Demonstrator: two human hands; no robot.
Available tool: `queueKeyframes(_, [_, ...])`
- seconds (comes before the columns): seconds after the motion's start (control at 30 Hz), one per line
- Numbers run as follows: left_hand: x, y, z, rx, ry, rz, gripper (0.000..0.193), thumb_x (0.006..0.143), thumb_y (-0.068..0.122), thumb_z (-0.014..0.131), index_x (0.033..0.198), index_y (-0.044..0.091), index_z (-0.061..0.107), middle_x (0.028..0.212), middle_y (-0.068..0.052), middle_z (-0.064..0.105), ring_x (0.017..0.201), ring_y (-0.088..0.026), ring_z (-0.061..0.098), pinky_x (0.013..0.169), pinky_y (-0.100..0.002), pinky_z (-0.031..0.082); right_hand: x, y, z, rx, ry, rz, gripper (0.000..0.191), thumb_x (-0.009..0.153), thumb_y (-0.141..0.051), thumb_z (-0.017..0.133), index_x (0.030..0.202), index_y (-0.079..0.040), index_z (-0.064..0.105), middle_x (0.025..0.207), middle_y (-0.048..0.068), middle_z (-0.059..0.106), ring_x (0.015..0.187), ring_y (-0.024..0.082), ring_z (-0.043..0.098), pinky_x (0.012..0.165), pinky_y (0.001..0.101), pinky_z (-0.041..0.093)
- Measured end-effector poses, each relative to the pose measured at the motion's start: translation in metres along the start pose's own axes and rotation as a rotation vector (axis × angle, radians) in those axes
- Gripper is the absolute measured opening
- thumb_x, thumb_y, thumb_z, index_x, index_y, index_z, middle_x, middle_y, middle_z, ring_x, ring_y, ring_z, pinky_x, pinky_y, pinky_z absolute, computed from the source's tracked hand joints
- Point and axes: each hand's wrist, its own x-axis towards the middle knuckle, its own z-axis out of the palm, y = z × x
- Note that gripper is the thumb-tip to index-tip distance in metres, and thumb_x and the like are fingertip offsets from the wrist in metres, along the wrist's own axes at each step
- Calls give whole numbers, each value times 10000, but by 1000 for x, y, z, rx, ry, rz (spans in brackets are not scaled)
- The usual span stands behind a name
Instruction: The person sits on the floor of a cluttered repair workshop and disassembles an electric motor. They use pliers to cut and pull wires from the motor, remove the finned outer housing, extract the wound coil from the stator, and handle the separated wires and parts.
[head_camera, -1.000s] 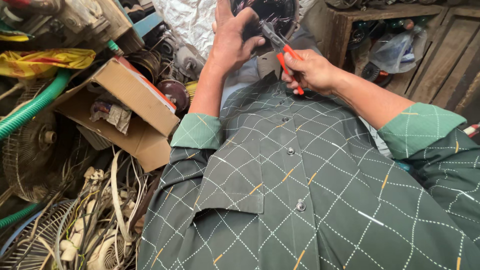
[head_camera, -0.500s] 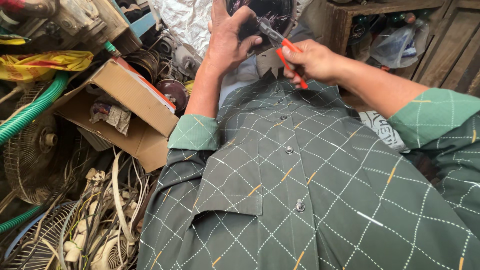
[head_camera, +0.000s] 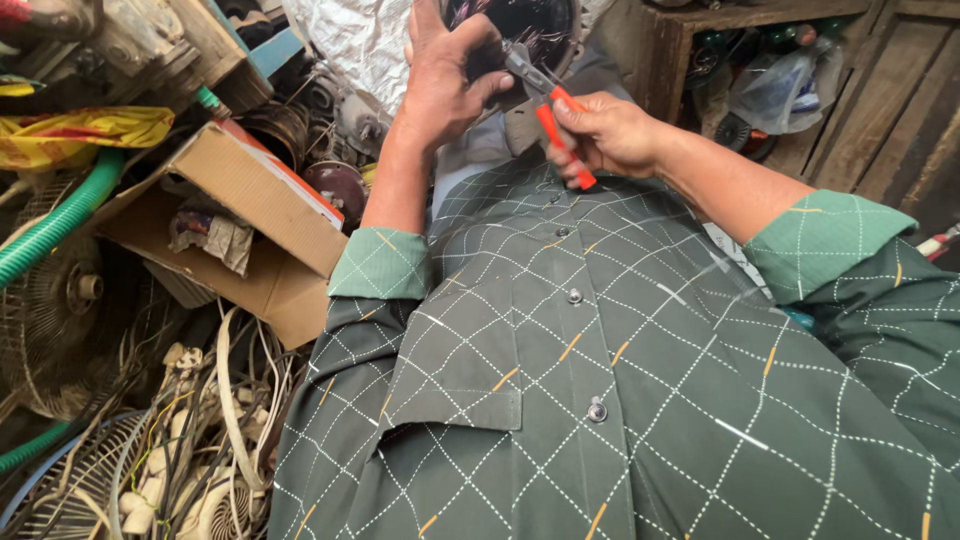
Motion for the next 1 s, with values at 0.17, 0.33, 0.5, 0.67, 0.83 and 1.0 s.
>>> queueKeyframes(0.17, [0, -1, -2, -34, -19, -27, 396, 777, 209, 981, 1035, 166, 684, 1378, -140, 411, 1323, -384, 430, 1078, -568, 389, 1, 5, 3, -125, 155, 37, 432, 1124, -444, 491, 1058, -32, 603, 1011, 191, 681, 905, 305, 685, 751, 433, 583])
queueKeyframes(0.33, [2, 6, -4, -13, 2, -11, 404, 743, 196, 991, 1009, 152, 690, 1407, -158, 388, 1323, -412, 405, 1053, -597, 357, -9, -11, 34, -222, 170, 80, 506, 1032, -467, 479, 1113, -2, 662, 1184, 211, 712, 1110, 318, 730, 883, 483, 620])
queueKeyframes(0.5, [5, 12, -4, -26, 8, -4, 416, 726, 187, 990, 1001, 149, 679, 1417, -164, 369, 1317, -419, 400, 1054, -618, 341, -14, -21, 55, -187, 251, 132, 517, 1016, -465, 485, 1145, 2, 666, 1180, 201, 714, 1119, 317, 727, 915, 501, 608])
queueKeyframes(0.67, [7, 15, -3, -13, -27, -46, 400, 755, 195, 980, 1017, 151, 681, 1391, -160, 399, 1321, -415, 410, 1049, -609, 366, -20, -27, 54, -191, 250, 162, 532, 1014, -465, 493, 1150, 19, 669, 1173, 202, 726, 1114, 324, 732, 908, 501, 605])
queueKeyframes(0.83, [12, 14, -6, 10, -26, 16, 427, 760, 242, 990, 1038, 153, 679, 1363, -173, 415, 1284, -421, 427, 1049, -563, 412, -22, -29, 54, -284, 293, 154, 519, 1021, -447, 491, 1136, 19, 689, 1161, 178, 729, 1102, 314, 733, 910, 477, 608])
queueKeyframes(1.0, [13, 8, -5, 38, -11, 56, 438, 736, 218, 998, 1018, 129, 675, 1352, -184, 424, 1280, -426, 434, 1024, -542, 382, -14, -26, 53, -360, 355, 117, 517, 1032, -451, 469, 1131, 3, 696, 1146, 165, 740, 1078, 290, 742, 890, 448, 613])
